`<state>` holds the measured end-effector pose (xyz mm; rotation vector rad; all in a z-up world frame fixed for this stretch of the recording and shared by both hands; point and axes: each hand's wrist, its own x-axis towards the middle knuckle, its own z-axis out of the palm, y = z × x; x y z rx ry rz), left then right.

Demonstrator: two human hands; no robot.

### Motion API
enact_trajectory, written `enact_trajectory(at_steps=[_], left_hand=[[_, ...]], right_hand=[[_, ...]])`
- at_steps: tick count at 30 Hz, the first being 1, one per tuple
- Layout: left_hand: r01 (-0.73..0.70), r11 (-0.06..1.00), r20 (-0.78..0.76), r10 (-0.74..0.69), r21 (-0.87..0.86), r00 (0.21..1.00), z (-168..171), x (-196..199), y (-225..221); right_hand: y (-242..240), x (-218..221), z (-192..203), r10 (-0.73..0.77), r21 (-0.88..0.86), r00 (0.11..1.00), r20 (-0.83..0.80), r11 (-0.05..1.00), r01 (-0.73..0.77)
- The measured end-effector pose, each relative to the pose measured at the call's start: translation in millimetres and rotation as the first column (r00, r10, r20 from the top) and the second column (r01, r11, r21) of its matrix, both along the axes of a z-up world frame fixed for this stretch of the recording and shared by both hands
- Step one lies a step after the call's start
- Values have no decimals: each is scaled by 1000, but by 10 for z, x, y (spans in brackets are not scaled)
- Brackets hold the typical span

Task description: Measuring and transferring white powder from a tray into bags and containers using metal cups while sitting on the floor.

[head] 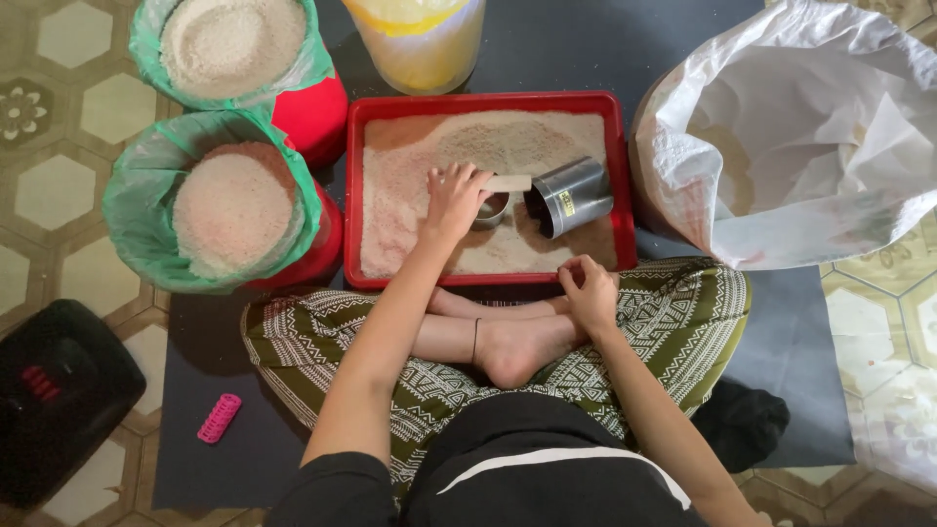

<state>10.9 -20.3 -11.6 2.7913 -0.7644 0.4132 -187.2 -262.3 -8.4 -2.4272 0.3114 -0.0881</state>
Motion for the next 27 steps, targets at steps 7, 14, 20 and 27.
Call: enact_trajectory(at_steps=[7, 14, 20, 27], left_hand=[[33, 999, -132, -35, -17, 991, 24, -424, 69], [31, 998, -70, -34, -53, 997, 55, -489, 44], [-190, 979, -297, 159, -79, 942, 226, -364, -152], [-390, 884, -515, 215, -259, 830, 145, -344, -91]], right_hand=[[7, 4, 24, 25, -31, 1000, 18, 999, -24], [17, 15, 57, 10, -14, 999, -35, 1000, -11], [18, 13, 105, 19, -6, 998, -66, 1000, -19], [42, 1, 202, 30, -4, 994, -105, 1000, -31]])
